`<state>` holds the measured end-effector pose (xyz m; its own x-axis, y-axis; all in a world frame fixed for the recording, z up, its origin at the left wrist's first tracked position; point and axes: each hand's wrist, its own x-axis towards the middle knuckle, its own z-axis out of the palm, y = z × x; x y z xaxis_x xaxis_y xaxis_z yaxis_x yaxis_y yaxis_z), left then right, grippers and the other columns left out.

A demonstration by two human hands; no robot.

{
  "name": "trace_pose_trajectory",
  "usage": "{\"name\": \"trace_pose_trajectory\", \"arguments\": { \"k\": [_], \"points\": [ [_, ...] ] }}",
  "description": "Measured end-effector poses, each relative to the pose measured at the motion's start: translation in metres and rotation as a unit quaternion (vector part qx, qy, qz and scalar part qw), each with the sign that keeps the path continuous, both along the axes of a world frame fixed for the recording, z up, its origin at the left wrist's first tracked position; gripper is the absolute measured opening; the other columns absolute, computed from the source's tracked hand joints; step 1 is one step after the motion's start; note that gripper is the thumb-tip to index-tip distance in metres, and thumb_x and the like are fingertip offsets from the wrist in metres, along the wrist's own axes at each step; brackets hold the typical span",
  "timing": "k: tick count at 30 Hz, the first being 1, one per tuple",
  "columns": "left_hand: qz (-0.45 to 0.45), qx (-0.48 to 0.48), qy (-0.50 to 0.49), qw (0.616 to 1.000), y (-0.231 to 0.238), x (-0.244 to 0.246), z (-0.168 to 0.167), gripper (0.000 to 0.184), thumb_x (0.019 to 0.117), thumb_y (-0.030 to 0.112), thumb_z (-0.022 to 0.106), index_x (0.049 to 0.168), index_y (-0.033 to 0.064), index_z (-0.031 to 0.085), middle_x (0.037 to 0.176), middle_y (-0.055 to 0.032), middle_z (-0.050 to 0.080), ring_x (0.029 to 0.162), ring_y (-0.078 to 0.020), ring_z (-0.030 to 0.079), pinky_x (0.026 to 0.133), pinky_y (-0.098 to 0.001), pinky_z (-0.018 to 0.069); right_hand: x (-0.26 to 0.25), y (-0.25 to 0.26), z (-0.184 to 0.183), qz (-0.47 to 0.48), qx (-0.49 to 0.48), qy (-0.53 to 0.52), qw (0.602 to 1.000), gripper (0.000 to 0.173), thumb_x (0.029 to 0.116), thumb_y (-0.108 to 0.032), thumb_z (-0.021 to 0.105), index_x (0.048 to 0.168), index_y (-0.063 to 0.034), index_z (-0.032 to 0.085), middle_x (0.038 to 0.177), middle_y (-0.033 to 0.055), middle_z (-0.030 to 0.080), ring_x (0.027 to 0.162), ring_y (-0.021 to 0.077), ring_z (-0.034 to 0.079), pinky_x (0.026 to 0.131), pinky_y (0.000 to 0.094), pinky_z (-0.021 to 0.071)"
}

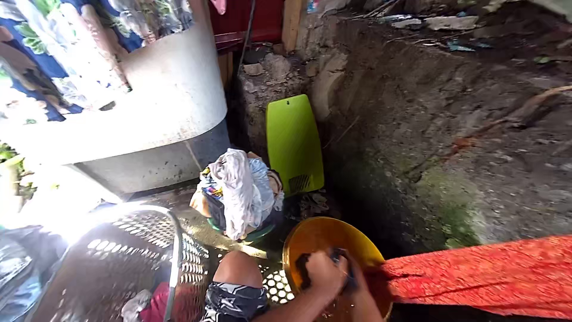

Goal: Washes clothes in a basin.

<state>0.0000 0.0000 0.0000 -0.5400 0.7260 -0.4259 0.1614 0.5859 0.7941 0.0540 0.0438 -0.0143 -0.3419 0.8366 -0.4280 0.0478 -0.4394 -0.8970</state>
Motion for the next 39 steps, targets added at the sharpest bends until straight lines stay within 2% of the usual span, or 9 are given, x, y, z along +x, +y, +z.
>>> {"name": "trace_pose_trajectory", "arguments": {
  "k": [4,6,14,19,24,28,32,35,39],
  "points": [
    [-0.109,0.182,0.073,0.974,-0.019,0.034,0.003,0.036,0.0954,0.030,0.065,0.116,0.0015,0.074,0.110,-0.0212,0.075,0.105,-0.0399,0.071,0.090,-0.0624,0.0532,-0.014,-0.018,0.079,-0.017,0.018,-0.148,0.989,0.027,0.1098,-0.005,0.030,0.113,0.0092,0.053,0.092,0.0065,0.058,0.078,0.0023,0.051,0.080,0.0188,0.0456],
    [-0.038,0.162,0.012,0.986,-0.013,0.016,-0.015,0.036,0.0991,0.027,0.064,0.120,-0.0009,0.071,0.114,-0.0234,0.073,0.109,-0.0402,0.069,0.094,-0.0625,0.0530,0.002,0.003,0.036,0.022,0.126,-0.127,0.984,0.027,0.1097,-0.021,0.038,0.115,-0.0014,0.056,0.094,-0.0011,0.059,0.080,-0.0021,0.056,0.076,0.0190,0.0503],
    [0.189,-0.026,-0.175,0.966,-0.010,-0.021,-0.064,0.051,0.1142,0.030,0.031,0.142,-0.0060,0.053,0.140,-0.0309,0.057,0.134,-0.0431,0.053,0.112,-0.0579,0.0427,0.016,0.065,-0.023,0.283,0.350,-0.241,0.860,0.070,0.0889,0.000,0.065,0.150,0.0130,0.033,0.148,0.0379,0.043,0.136,0.0456,0.048,0.111,0.0559,0.0433],
    [0.289,-0.028,-0.248,0.924,-0.002,-0.024,-0.065,0.055,0.1089,0.042,0.048,0.135,-0.0047,0.060,0.139,-0.0283,0.059,0.134,-0.0404,0.054,0.111,-0.0592,0.0425,0.012,-0.005,-0.050,0.312,0.060,-0.338,0.886,0.038,0.1083,-0.014,0.046,0.143,0.0014,0.050,0.131,0.0185,0.061,0.117,0.0258,0.061,0.102,0.0409,0.0490],
    [0.279,-0.025,-0.309,0.909,-0.004,-0.027,-0.064,0.054,0.1045,0.029,0.060,0.147,-0.0012,0.048,0.146,-0.0256,0.052,0.138,-0.0376,0.049,0.111,-0.0568,0.0413,0.027,0.023,-0.133,0.500,0.121,-0.518,0.684,0.057,0.0967,-0.039,0.068,0.138,-0.0008,0.060,0.139,0.0235,0.061,0.133,0.0391,0.055,0.112,0.0596,0.0406],
    [0.253,-0.011,-0.291,0.923,-0.003,-0.027,-0.070,0.057,0.1041,0.034,0.062,0.146,-0.0019,0.049,0.144,-0.0264,0.054,0.136,-0.0384,0.051,0.112,-0.0565,0.0411,-0.008,0.039,-0.019,0.440,0.232,-0.396,0.772,0.044,0.0840,-0.008,0.076,0.125,0.0024,0.066,0.122,0.0266,0.067,0.117,0.0419,0.063,0.101,0.0611,0.0479],
    [0.332,0.111,-0.383,0.855,0.005,-0.031,-0.079,0.047,0.1056,0.032,0.058,0.135,-0.0034,0.056,0.127,-0.0258,0.063,0.114,-0.0368,0.062,0.097,-0.0569,0.0511,0.007,0.029,0.075,0.301,0.399,-0.025,0.866,0.031,0.0675,-0.004,0.072,0.099,-0.0042,0.072,0.098,0.0005,0.072,0.093,0.0076,0.067,0.085,0.0288,0.0567],
    [0.353,0.185,-0.390,0.830,0.007,-0.024,-0.043,0.038,0.1065,0.021,0.056,0.140,0.0015,0.054,0.127,-0.0230,0.064,0.113,-0.0330,0.064,0.095,-0.0539,0.0531,0.006,0.037,0.041,0.056,0.243,0.166,0.954,0.030,0.0831,-0.007,0.047,0.108,-0.0092,0.063,0.105,-0.0051,0.069,0.097,0.0038,0.066,0.084,0.0256,0.0571],
    [0.131,0.231,-0.048,0.963,-0.014,0.020,-0.009,0.037,0.0918,0.008,0.067,0.126,-0.0069,0.065,0.133,-0.0307,0.059,0.123,-0.0419,0.059,0.103,-0.0551,0.0496,-0.002,0.046,-0.011,0.005,0.104,0.052,0.993,0.048,0.1127,-0.019,0.028,0.152,0.0086,0.033,0.151,0.0189,0.045,0.133,0.0131,0.048,0.112,0.0303,0.0383]
  ]
}}
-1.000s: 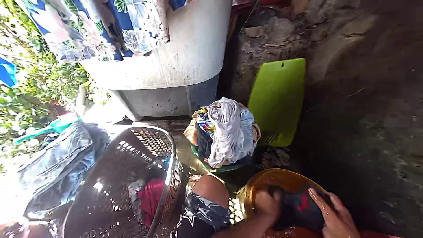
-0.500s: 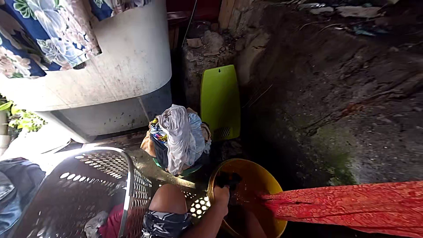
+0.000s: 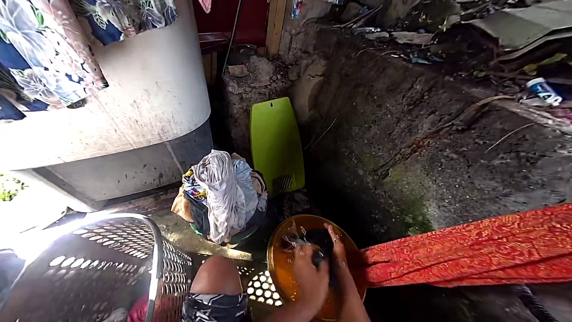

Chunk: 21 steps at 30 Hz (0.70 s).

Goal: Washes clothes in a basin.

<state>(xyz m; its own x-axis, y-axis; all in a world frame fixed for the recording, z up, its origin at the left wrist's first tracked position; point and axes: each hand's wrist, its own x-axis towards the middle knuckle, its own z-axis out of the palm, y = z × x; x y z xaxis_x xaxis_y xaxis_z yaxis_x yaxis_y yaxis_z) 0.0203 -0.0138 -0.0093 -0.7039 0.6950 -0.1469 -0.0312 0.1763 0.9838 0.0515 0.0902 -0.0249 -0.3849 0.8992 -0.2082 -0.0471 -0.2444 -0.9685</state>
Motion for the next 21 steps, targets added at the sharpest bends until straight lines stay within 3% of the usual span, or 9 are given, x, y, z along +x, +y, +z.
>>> {"name": "trace_pose_trajectory", "arguments": {
  "k": [2,4,5,7,11,14,17,19,21],
  "points": [
    [-0.053,-0.031,0.187,0.980,-0.012,0.019,-0.001,0.030,0.0873,0.021,0.076,0.113,0.0047,0.074,0.126,-0.0271,0.065,0.105,-0.0429,0.069,0.081,-0.0566,0.0583,-0.003,-0.015,-0.012,0.007,-0.012,-0.060,0.998,0.042,0.1126,-0.021,0.032,0.144,0.0056,0.041,0.133,0.0123,0.057,0.114,0.0059,0.056,0.098,0.0233,0.0473],
    [-0.032,-0.023,0.314,0.949,-0.008,0.019,-0.017,0.028,0.0831,0.033,0.079,0.100,0.0103,0.078,0.108,-0.0213,0.071,0.083,-0.0374,0.073,0.062,-0.0530,0.0591,0.005,-0.037,-0.006,0.054,0.073,-0.122,0.988,0.047,0.1078,-0.012,0.040,0.151,0.0066,0.041,0.149,0.0159,0.054,0.134,0.0111,0.053,0.113,0.0241,0.0412],
    [-0.027,-0.035,0.328,0.944,-0.005,0.010,-0.020,0.027,0.0833,0.032,0.077,0.099,0.0097,0.078,0.106,-0.0200,0.073,0.083,-0.0378,0.073,0.063,-0.0552,0.0586,0.008,-0.040,-0.007,0.075,0.081,-0.119,0.987,0.050,0.1057,-0.010,0.042,0.153,0.0064,0.038,0.153,0.0177,0.050,0.138,0.0133,0.051,0.116,0.0263,0.0388],
    [-0.041,-0.109,0.285,0.951,0.004,-0.015,-0.015,0.031,0.0902,0.028,0.068,0.112,0.0068,0.077,0.112,-0.0213,0.074,0.097,-0.0422,0.073,0.077,-0.0618,0.0574,-0.003,-0.038,-0.010,0.015,-0.023,-0.068,0.997,0.039,0.1095,-0.012,0.041,0.144,0.0066,0.041,0.131,0.0158,0.058,0.113,0.0107,0.058,0.099,0.0259,0.0483],
    [-0.062,-0.257,0.057,0.963,0.025,-0.062,-0.018,0.041,0.1059,0.037,0.050,0.124,0.0062,0.070,0.117,-0.0220,0.072,0.113,-0.0400,0.068,0.094,-0.0624,0.0514,-0.013,-0.039,-0.006,-0.054,-0.075,-0.105,0.990,0.031,0.1046,-0.019,0.053,0.124,0.0036,0.058,0.104,0.0158,0.066,0.092,0.0193,0.065,0.082,0.0389,0.0558],
    [-0.034,-0.256,-0.032,0.965,0.032,-0.066,-0.055,0.051,0.1098,0.039,0.046,0.140,-0.0003,0.058,0.134,-0.0264,0.063,0.128,-0.0400,0.060,0.108,-0.0580,0.0455,-0.002,-0.020,-0.022,0.003,0.019,-0.175,0.984,0.033,0.1029,-0.021,0.061,0.123,0.0056,0.062,0.113,0.0184,0.067,0.105,0.0206,0.063,0.096,0.0390,0.0508],
    [-0.071,-0.264,-0.118,0.955,0.027,-0.059,-0.078,0.057,0.1098,0.033,0.049,0.153,-0.0031,0.039,0.148,-0.0279,0.052,0.140,-0.0376,0.050,0.116,-0.0525,0.0396,0.019,0.000,-0.066,0.210,0.138,-0.450,0.857,0.052,0.1026,-0.022,0.061,0.149,-0.0016,0.048,0.149,0.0252,0.051,0.142,0.0378,0.046,0.118,0.0565,0.0348],
    [-0.100,-0.274,-0.149,0.945,0.024,-0.055,-0.082,0.053,0.1083,0.029,0.053,0.149,-0.0048,0.044,0.145,-0.0285,0.053,0.138,-0.0378,0.052,0.114,-0.0526,0.0409,0.028,-0.006,-0.092,0.302,0.144,-0.593,0.732,0.061,0.1010,-0.022,0.062,0.157,-0.0143,0.040,0.163,0.0221,0.033,0.152,0.0439,0.027,0.118,0.0708,0.0213],
    [-0.110,-0.276,-0.157,0.942,0.022,-0.053,-0.082,0.049,0.1066,0.029,0.057,0.141,-0.0056,0.053,0.141,-0.0279,0.057,0.135,-0.0379,0.054,0.113,-0.0538,0.0418,0.036,-0.016,-0.110,0.322,0.127,-0.630,0.695,0.057,0.1047,-0.023,0.056,0.159,-0.0149,0.039,0.164,0.0206,0.033,0.152,0.0436,0.027,0.119,0.0700,0.0214]
  ]
}}
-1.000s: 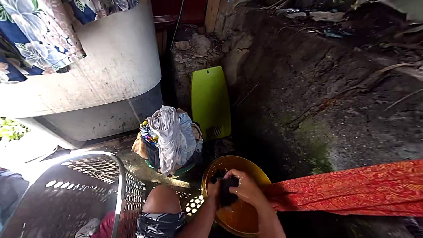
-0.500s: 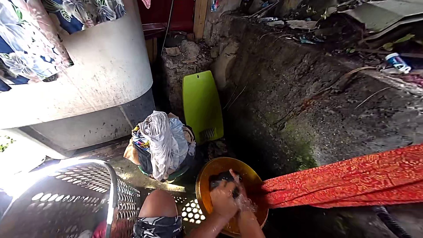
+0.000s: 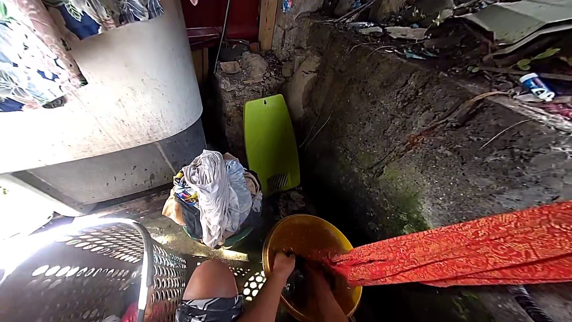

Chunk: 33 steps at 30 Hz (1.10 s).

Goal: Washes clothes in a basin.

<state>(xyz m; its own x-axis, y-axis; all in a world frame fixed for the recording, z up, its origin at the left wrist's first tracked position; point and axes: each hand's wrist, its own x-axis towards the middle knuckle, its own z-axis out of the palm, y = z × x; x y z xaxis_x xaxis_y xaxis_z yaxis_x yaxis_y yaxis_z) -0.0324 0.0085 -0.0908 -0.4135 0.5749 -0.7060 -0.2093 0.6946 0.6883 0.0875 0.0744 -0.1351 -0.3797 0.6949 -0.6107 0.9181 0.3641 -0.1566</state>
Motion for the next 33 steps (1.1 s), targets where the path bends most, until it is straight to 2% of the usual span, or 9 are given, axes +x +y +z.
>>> {"name": "trace_pose_trajectory", "arguments": {
  "k": [4,6,10,13,16,20,24,27,33],
  "points": [
    [0.048,0.009,-0.007,0.999,0.000,0.002,0.012,0.051,0.1067,0.036,0.056,0.140,-0.0028,0.056,0.142,-0.0265,0.058,0.136,-0.0385,0.053,0.113,-0.0566,0.0408,-0.020,0.003,0.045,-0.021,-0.032,0.041,0.998,0.057,0.0979,-0.023,0.067,0.146,0.0029,0.051,0.149,0.0268,0.051,0.141,0.0429,0.046,0.116,0.0604,0.0363],
    [0.124,0.039,-0.075,0.989,-0.003,0.002,0.018,0.051,0.1099,0.039,0.048,0.138,-0.0022,0.058,0.141,-0.0265,0.057,0.134,-0.0383,0.053,0.111,-0.0578,0.0418,-0.033,0.008,0.093,0.005,-0.048,0.222,0.974,0.030,0.0879,-0.002,0.068,0.116,0.0073,0.069,0.119,0.0255,0.068,0.115,0.0368,0.064,0.101,0.0543,0.0496],
    [0.299,0.129,-0.225,0.918,-0.011,0.005,0.016,0.052,0.1114,0.040,0.038,0.136,-0.0025,0.056,0.131,-0.0249,0.061,0.116,-0.0357,0.060,0.096,-0.0571,0.0490,-0.028,0.001,0.184,-0.007,-0.094,0.622,0.777,0.027,0.0688,0.011,0.055,0.083,-0.0082,0.068,0.090,-0.0058,0.068,0.089,0.0020,0.063,0.080,0.0244,0.0537],
    [0.362,0.194,-0.293,0.864,-0.010,0.004,0.048,0.047,0.1109,0.040,0.038,0.133,0.0032,0.056,0.121,-0.0189,0.065,0.106,-0.0294,0.064,0.087,-0.0517,0.0536,-0.019,0.009,0.170,-0.188,-0.100,0.741,0.637,0.028,0.0797,-0.001,0.044,0.092,-0.0141,0.066,0.092,-0.0079,0.070,0.088,0.0024,0.066,0.078,0.0244,0.0562],
    [0.329,0.268,-0.301,0.854,-0.006,0.008,0.080,0.040,0.1121,0.033,0.036,0.132,0.0049,0.055,0.114,-0.0148,0.067,0.101,-0.0249,0.066,0.086,-0.0465,0.0556,-0.020,0.003,0.124,-0.357,-0.199,0.673,0.617,0.040,0.1084,-0.027,0.040,0.137,-0.0053,0.056,0.118,0.0064,0.068,0.107,0.0141,0.065,0.094,0.0379,0.0548],
    [0.247,0.351,-0.269,0.862,-0.010,0.016,0.079,0.026,0.1087,0.014,0.036,0.115,0.0041,0.059,0.096,-0.0081,0.068,0.086,-0.0170,0.068,0.077,-0.0383,0.0591,-0.031,-0.003,0.088,-0.346,-0.385,0.689,0.507,0.068,0.1093,-0.049,0.010,0.105,-0.0118,0.066,0.089,0.0027,0.076,0.084,0.0123,0.073,0.074,0.0327,0.0622],
    [0.245,0.304,-0.273,0.879,-0.013,0.007,0.073,0.043,0.1130,0.032,0.028,0.132,0.0063,0.056,0.117,-0.0131,0.066,0.106,-0.0238,0.065,0.091,-0.0458,0.0549,-0.032,0.006,0.120,-0.435,-0.182,0.668,0.576,0.035,0.1093,-0.031,0.040,0.127,-0.0063,0.059,0.108,0.0048,0.070,0.098,0.0099,0.067,0.086,0.0321,0.0576],
    [0.229,0.209,-0.301,0.902,-0.012,-0.002,0.068,0.069,0.1079,0.062,0.016,0.151,0.0150,0.042,0.136,-0.0203,0.058,0.113,-0.0348,0.061,0.085,-0.0543,0.0531,-0.041,0.002,0.140,-0.372,0.027,0.658,0.654,0.053,0.0935,-0.013,0.071,0.138,0.0079,0.050,0.129,0.0188,0.062,0.118,0.0161,0.061,0.103,0.0316,0.0501],
    [0.368,0.335,-0.373,0.784,-0.006,0.006,0.072,0.046,0.1110,0.042,0.026,0.109,0.0117,0.062,0.087,-0.0051,0.070,0.079,-0.0151,0.070,0.069,-0.0343,0.0600,-0.064,-0.032,0.129,-0.116,0.235,0.668,0.696,0.032,0.0881,-0.016,0.070,0.102,0.0129,0.069,0.096,0.0185,0.073,0.093,0.0117,0.071,0.089,0.0245,0.0561]
  ]
}}
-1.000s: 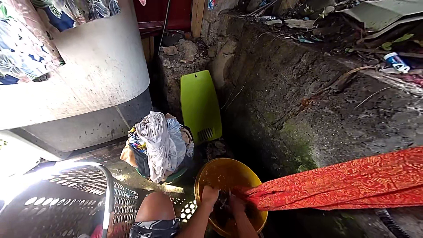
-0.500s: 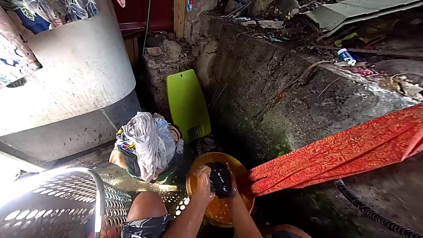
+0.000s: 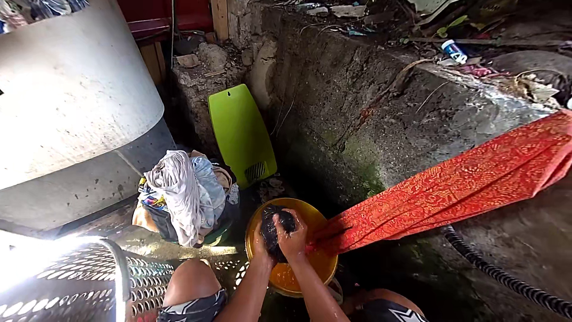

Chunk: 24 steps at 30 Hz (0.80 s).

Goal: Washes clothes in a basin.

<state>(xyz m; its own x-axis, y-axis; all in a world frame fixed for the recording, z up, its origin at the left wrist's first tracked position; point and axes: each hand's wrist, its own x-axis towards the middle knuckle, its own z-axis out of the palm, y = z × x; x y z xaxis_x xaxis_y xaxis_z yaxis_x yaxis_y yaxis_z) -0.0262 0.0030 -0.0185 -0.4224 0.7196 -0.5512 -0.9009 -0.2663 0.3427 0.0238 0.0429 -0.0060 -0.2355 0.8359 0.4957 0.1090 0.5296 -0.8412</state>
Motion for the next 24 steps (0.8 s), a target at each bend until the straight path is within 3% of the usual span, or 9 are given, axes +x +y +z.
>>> {"name": "trace_pose_trajectory", "arguments": {
  "k": [4,8,11,13,15,16,18,20,24],
  "points": [
    [0.022,-0.121,0.331,0.936,0.005,-0.005,0.001,0.021,0.1026,0.006,0.053,0.115,-0.0092,0.060,0.102,-0.0174,0.065,0.094,-0.0188,0.063,0.087,-0.0361,0.0553,0.011,0.007,-0.002,-0.013,-0.417,0.063,0.907,0.044,0.1112,-0.026,0.043,0.140,0.0062,0.048,0.124,0.0200,0.064,0.112,0.0188,0.064,0.101,0.0350,0.0517],
    [-0.107,-0.093,0.654,0.743,-0.011,-0.008,0.018,0.024,0.0874,0.016,0.062,0.091,-0.0053,0.073,0.083,-0.0135,0.071,0.083,-0.0194,0.067,0.082,-0.0423,0.0541,0.028,-0.002,-0.009,0.143,-0.638,0.151,0.741,0.045,0.1125,-0.035,0.023,0.111,-0.0087,0.060,0.086,0.0065,0.068,0.077,0.0159,0.068,0.069,0.0364,0.0587],
    [-0.204,-0.038,0.739,0.641,-0.030,-0.012,0.038,0.031,0.0901,0.025,0.061,0.085,-0.0046,0.071,0.080,-0.0174,0.069,0.080,-0.0303,0.068,0.077,-0.0534,0.0516,0.042,-0.010,0.008,0.223,-0.667,0.128,0.699,0.047,0.1133,-0.031,0.017,0.101,-0.0111,0.058,0.077,0.0036,0.068,0.070,0.0131,0.069,0.065,0.0317,0.0592],
    [-0.169,-0.010,0.733,0.659,-0.040,-0.017,0.042,0.030,0.0891,0.026,0.061,0.078,-0.0014,0.068,0.072,-0.0096,0.065,0.071,-0.0205,0.064,0.070,-0.0453,0.0510,0.043,-0.013,0.023,0.230,-0.601,0.061,0.763,0.034,0.1126,-0.020,0.026,0.111,-0.0093,0.058,0.087,0.0032,0.069,0.079,0.0112,0.069,0.072,0.0306,0.0593],
    [-0.092,-0.043,0.666,0.739,-0.053,-0.024,0.045,0.025,0.0925,0.020,0.060,0.082,-0.0017,0.067,0.073,-0.0029,0.064,0.071,-0.0084,0.061,0.071,-0.0319,0.0532,0.038,-0.009,0.056,0.172,-0.472,-0.145,0.853,0.034,0.1122,-0.025,0.038,0.129,-0.0008,0.056,0.107,0.0109,0.067,0.099,0.0159,0.065,0.088,0.0345,0.0551],
    [-0.078,-0.096,0.610,0.783,-0.062,-0.030,0.050,0.029,0.0996,0.020,0.057,0.092,-0.0059,0.067,0.080,-0.0081,0.064,0.076,-0.0125,0.062,0.074,-0.0343,0.0538,0.034,-0.004,0.077,0.135,-0.371,-0.280,0.875,0.045,0.1117,-0.032,0.042,0.132,0.0053,0.057,0.118,0.0196,0.066,0.112,0.0248,0.064,0.098,0.0422,0.0511],
    [-0.129,-0.184,0.435,0.872,-0.083,-0.047,0.063,0.051,0.1105,0.035,0.047,0.138,-0.0070,0.055,0.126,-0.0263,0.064,0.113,-0.0315,0.064,0.098,-0.0486,0.0523,0.029,-0.002,0.120,0.076,-0.197,-0.461,0.862,0.060,0.1104,-0.045,0.038,0.126,0.0081,0.062,0.122,0.0299,0.066,0.121,0.0414,0.062,0.102,0.0579,0.0462],
    [-0.166,-0.215,0.285,0.919,-0.097,-0.063,0.065,0.060,0.1100,0.050,0.039,0.154,0.0093,0.040,0.144,-0.0232,0.052,0.123,-0.0369,0.058,0.095,-0.0559,0.0513,0.020,-0.007,0.154,0.075,-0.129,-0.422,0.895,0.058,0.1107,-0.042,0.040,0.122,0.0097,0.063,0.117,0.0314,0.066,0.118,0.0430,0.063,0.102,0.0572,0.0449],
    [-0.173,-0.212,0.338,0.901,-0.113,-0.071,0.069,0.046,0.1088,0.023,0.052,0.151,0.0067,0.042,0.149,-0.0244,0.046,0.125,-0.0424,0.056,0.088,-0.0617,0.0532,-0.011,-0.017,0.203,0.127,-0.110,-0.274,0.947,0.045,0.1105,-0.031,0.046,0.116,0.0092,0.065,0.109,0.0292,0.067,0.109,0.0393,0.065,0.098,0.0554,0.0469]
  ]
}}
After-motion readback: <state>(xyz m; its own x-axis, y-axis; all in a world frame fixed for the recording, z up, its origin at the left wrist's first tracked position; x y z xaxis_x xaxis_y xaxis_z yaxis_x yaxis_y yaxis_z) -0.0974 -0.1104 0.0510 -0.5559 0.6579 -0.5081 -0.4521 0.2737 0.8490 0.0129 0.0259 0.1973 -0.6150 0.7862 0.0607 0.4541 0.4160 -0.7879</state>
